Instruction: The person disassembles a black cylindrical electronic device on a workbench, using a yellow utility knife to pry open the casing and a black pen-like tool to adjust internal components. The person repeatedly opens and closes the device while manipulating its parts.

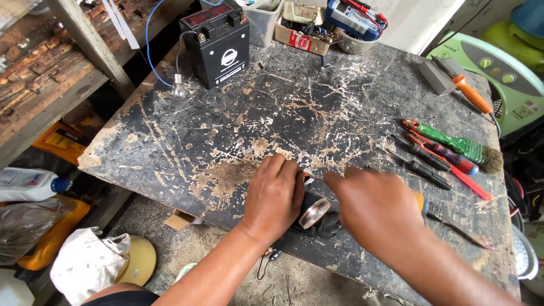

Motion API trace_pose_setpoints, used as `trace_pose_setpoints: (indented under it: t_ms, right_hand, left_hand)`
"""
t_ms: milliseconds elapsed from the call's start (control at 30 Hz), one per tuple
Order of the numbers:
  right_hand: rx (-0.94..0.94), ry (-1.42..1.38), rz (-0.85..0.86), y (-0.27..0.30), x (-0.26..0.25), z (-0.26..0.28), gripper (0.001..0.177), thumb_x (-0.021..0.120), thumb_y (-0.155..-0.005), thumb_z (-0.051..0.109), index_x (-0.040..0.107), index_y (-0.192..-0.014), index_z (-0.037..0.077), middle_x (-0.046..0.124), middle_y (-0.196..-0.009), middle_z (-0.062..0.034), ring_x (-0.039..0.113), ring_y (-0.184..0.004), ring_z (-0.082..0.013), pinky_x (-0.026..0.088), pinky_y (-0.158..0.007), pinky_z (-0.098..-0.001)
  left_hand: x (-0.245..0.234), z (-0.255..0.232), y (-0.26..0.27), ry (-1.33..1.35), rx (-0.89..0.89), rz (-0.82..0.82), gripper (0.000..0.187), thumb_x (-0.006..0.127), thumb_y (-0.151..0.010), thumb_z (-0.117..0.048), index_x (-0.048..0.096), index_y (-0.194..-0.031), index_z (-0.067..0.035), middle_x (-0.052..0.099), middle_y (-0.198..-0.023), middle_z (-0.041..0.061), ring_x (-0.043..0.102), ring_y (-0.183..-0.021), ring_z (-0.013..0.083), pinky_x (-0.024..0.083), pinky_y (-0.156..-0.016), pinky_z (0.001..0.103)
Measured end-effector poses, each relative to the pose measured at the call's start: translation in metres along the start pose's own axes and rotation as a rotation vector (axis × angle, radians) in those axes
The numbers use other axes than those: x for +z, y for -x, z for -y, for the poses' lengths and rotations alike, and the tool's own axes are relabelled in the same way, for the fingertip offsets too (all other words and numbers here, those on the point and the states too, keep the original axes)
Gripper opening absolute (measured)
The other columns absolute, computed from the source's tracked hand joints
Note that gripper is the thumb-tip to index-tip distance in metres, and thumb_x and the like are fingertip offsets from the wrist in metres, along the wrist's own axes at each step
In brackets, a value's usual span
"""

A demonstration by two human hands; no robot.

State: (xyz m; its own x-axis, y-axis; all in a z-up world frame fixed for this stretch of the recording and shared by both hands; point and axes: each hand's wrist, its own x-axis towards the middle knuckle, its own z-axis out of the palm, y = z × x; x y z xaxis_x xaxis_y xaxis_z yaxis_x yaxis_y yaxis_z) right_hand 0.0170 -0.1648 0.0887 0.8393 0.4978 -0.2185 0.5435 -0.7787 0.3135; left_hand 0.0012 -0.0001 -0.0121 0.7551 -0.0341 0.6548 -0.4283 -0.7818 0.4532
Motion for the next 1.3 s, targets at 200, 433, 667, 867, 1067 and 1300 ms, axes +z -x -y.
trace_pose_setpoints:
  t_ms: [200, 433, 667, 867, 1067, 1300]
  right_hand:
    - [0.056, -0.225, -0.487, 0.015, 0.073, 0.001, 0.044, 0.062, -0.086, 0.005, 0.068, -0.124, 0.027, 0.069, -0.081, 0.0014, 0.066, -0.056, -0.0223, 0.054, -0.042, -0.0385]
    - [0.046, -0.365, -0.586, 0.009, 0.085, 0.006, 0.048, 0.059, -0.083, 0.001, 0.070, -0.126, 0.022, 0.065, -0.081, -0.0015, 0.064, -0.060, -0.0306, 0.052, -0.047, -0.0469]
    - [0.082, -0.406, -0.615, 0.009, 0.093, 0.012, 0.049, 0.060, -0.086, 0.002, 0.068, -0.130, 0.022, 0.068, -0.085, -0.0007, 0.063, -0.053, -0.0314, 0.047, -0.041, -0.0471]
    - [0.119, -0.436, -0.641, 0.007, 0.098, 0.018, 0.043, 0.057, -0.092, 0.007, 0.067, -0.131, 0.024, 0.067, -0.087, 0.0002, 0.065, -0.063, -0.0328, 0.048, -0.048, -0.0478]
    - [0.121, -0.484, -0.601, 0.010, 0.094, 0.016, 0.042, 0.056, -0.093, 0.008, 0.067, -0.131, 0.023, 0.069, -0.090, 0.0014, 0.067, -0.065, -0.0308, 0.047, -0.046, -0.0467]
    - [0.047, -0.293, -0.274, 0.011, 0.028, -0.003, 0.028, 0.049, -0.096, 0.008, 0.068, -0.109, 0.024, 0.065, -0.068, 0.0019, 0.064, -0.048, -0.0184, 0.058, -0.039, -0.0354]
  left_hand:
    - [0.006, 0.001, 0.006, -0.093, 0.013, 0.065, 0.009, 0.067, -0.092, -0.006, 0.057, -0.092, -0.006, 0.056, -0.094, 0.009, 0.055, -0.089, 0.0252, 0.053, -0.081, 0.041]
    - [-0.005, 0.000, 0.001, -0.018, -0.139, 0.185, 0.009, 0.068, -0.096, -0.013, 0.065, -0.100, -0.006, 0.062, -0.099, 0.010, 0.060, -0.093, 0.0254, 0.054, -0.084, 0.040]
    - [-0.015, -0.005, -0.007, 0.099, -0.298, 0.298, 0.026, 0.068, -0.097, -0.021, 0.075, -0.117, -0.006, 0.065, -0.099, 0.007, 0.060, -0.093, 0.0247, 0.054, -0.082, 0.039]
    - [-0.004, -0.001, -0.007, -0.030, -0.203, 0.283, 0.014, 0.068, -0.095, -0.014, 0.073, -0.104, -0.005, 0.063, -0.102, 0.012, 0.061, -0.093, 0.0296, 0.054, -0.083, 0.044]
    - [0.005, 0.002, -0.006, -0.005, -0.239, 0.224, 0.004, 0.067, -0.090, -0.007, 0.065, -0.086, -0.007, 0.060, -0.086, 0.008, 0.057, -0.080, 0.0221, 0.052, -0.072, 0.037]
    - [0.004, 0.001, -0.003, 0.032, -0.199, 0.099, 0.013, 0.072, -0.086, -0.003, 0.060, -0.085, -0.008, 0.061, -0.085, 0.006, 0.057, -0.082, 0.0232, 0.050, -0.072, 0.039]
